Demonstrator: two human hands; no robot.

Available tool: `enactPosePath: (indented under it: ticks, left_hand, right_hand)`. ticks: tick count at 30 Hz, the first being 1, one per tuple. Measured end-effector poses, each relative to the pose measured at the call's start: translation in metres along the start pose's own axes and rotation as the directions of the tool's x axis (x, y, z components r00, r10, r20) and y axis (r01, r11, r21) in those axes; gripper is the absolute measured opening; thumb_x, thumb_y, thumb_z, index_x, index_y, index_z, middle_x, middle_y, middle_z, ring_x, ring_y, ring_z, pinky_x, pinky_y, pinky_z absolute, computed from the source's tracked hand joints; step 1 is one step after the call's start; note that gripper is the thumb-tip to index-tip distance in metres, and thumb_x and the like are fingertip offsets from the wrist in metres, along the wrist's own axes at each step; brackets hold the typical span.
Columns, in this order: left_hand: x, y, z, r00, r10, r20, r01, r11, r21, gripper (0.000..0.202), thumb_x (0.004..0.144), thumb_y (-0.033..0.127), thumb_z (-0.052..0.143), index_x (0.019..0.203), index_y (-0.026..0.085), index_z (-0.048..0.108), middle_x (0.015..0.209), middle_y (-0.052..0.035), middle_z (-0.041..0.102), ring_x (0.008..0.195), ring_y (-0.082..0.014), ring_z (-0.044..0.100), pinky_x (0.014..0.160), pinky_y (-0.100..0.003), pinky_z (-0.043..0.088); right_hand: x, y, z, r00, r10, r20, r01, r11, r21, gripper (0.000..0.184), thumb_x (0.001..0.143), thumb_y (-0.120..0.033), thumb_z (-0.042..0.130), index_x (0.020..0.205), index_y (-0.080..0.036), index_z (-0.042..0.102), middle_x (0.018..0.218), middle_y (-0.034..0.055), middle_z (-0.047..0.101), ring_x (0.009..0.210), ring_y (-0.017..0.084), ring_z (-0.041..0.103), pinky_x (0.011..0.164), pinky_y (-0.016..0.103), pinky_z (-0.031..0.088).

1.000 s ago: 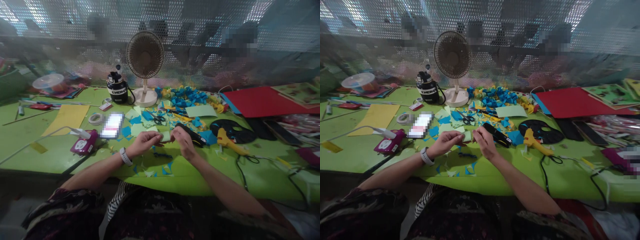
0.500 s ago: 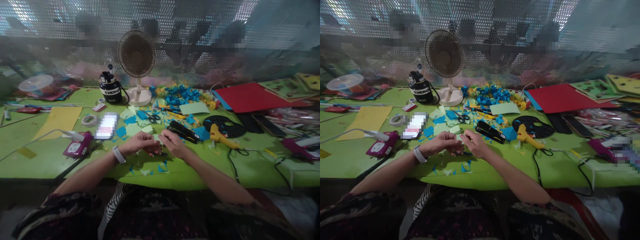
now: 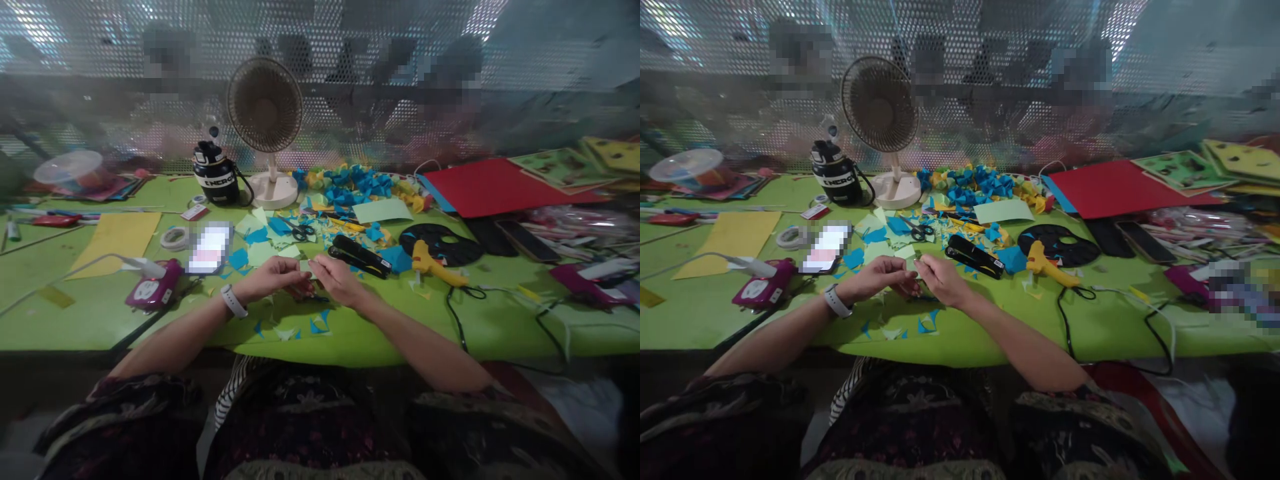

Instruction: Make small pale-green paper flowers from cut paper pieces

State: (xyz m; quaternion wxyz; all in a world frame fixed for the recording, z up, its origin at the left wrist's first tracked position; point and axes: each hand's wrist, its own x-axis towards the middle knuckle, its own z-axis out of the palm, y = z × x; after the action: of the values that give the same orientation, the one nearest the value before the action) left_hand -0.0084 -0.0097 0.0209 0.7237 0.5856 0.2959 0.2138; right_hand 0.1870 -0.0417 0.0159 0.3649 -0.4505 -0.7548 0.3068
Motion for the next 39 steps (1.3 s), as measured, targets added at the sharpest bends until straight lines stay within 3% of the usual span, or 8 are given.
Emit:
enactPosePath:
  ticks: [6, 10, 15, 21, 26, 32, 39]
  left_hand:
    - [0.000, 0.001, 0.003, 1.000, 0.006, 0.014, -0.006, 1.000, -0.008, 0.043, 0.073, 0.048, 0.082, 0.076, 0.009, 0.064, 0.086, -0.0131, 0.077, 0.074, -0.0168, 0.075, 0.067, -0.027, 0.062]
    - [0.002, -0.001, 0.002, 1.000, 0.002, -0.013, -0.003, 1.000, -0.019, 0.047, 0.069, 0.051, 0.083, 0.076, 0.009, 0.063, 0.083, -0.0123, 0.077, 0.072, -0.0156, 0.074, 0.067, -0.026, 0.061]
    - [0.004, 0.000, -0.003, 0.999, 0.002, -0.044, -0.004, 0.999, -0.034, 0.048, 0.068, 0.051, 0.084, 0.079, 0.009, 0.064, 0.083, -0.0116, 0.077, 0.070, -0.0146, 0.073, 0.069, -0.026, 0.060]
    - [0.004, 0.002, -0.012, 0.999, 0.013, -0.043, -0.015, 0.999, -0.032, 0.046, 0.068, 0.049, 0.085, 0.077, 0.010, 0.061, 0.077, -0.0087, 0.076, 0.067, -0.0137, 0.073, 0.065, -0.022, 0.059]
    - [0.006, -0.002, -0.013, 0.998, 0.011, -0.061, -0.014, 0.998, -0.054, 0.044, 0.070, 0.047, 0.085, 0.074, 0.013, 0.058, 0.079, -0.0090, 0.076, 0.069, -0.0169, 0.074, 0.062, -0.024, 0.059]
    - [0.007, -0.004, -0.008, 0.983, 0.086, -0.160, -0.095, 0.994, -0.054, 0.046, 0.070, 0.055, 0.081, 0.078, 0.014, 0.062, 0.077, -0.0050, 0.073, 0.060, -0.0141, 0.071, 0.043, -0.017, 0.049]
    - [0.007, -0.006, -0.003, 0.961, 0.186, -0.207, -0.183, 0.983, 0.034, 0.043, 0.077, 0.054, 0.076, 0.072, 0.015, 0.061, 0.064, -0.0026, 0.070, 0.055, -0.0102, 0.066, 0.047, -0.015, 0.048]
  right_hand:
    - [0.001, 0.000, 0.000, 0.999, 0.002, -0.033, 0.000, 0.999, 0.050, 0.040, 0.096, -0.050, 0.042, 0.067, -0.024, 0.037, 0.056, -0.0047, 0.040, 0.054, 0.013, 0.038, 0.055, 0.028, 0.030]
    - [0.001, 0.003, -0.001, 0.996, 0.088, 0.020, -0.090, 0.986, 0.139, 0.041, 0.094, -0.054, 0.044, 0.069, -0.023, 0.043, 0.055, -0.0047, 0.044, 0.052, 0.012, 0.043, 0.053, 0.027, 0.033]
    - [0.002, 0.004, 0.000, 0.994, 0.090, 0.061, -0.100, 0.977, 0.189, 0.041, 0.091, -0.060, 0.049, 0.075, -0.022, 0.050, 0.059, -0.0039, 0.049, 0.053, 0.012, 0.044, 0.051, 0.026, 0.035]
    - [0.004, 0.004, -0.002, 0.966, 0.095, 0.239, -0.189, 0.893, 0.409, 0.048, 0.087, -0.069, 0.052, 0.087, -0.021, 0.052, 0.068, -0.0028, 0.055, 0.057, 0.011, 0.050, 0.053, 0.025, 0.041]
    - [0.005, 0.009, -0.006, 0.962, 0.127, 0.243, -0.209, 0.913, 0.351, 0.047, 0.088, -0.066, 0.054, 0.080, -0.021, 0.049, 0.061, -0.0056, 0.049, 0.052, 0.009, 0.045, 0.052, 0.024, 0.040]
    - [0.002, 0.011, -0.008, 0.958, 0.131, 0.256, -0.217, 0.915, 0.341, 0.045, 0.089, -0.065, 0.053, 0.090, -0.020, 0.054, 0.072, -0.0033, 0.051, 0.055, 0.009, 0.046, 0.053, 0.025, 0.042]
    - [0.003, 0.008, -0.007, 0.959, 0.122, 0.254, -0.207, 0.917, 0.341, 0.047, 0.088, -0.068, 0.052, 0.083, -0.021, 0.049, 0.069, -0.0041, 0.050, 0.053, 0.009, 0.046, 0.052, 0.024, 0.040]
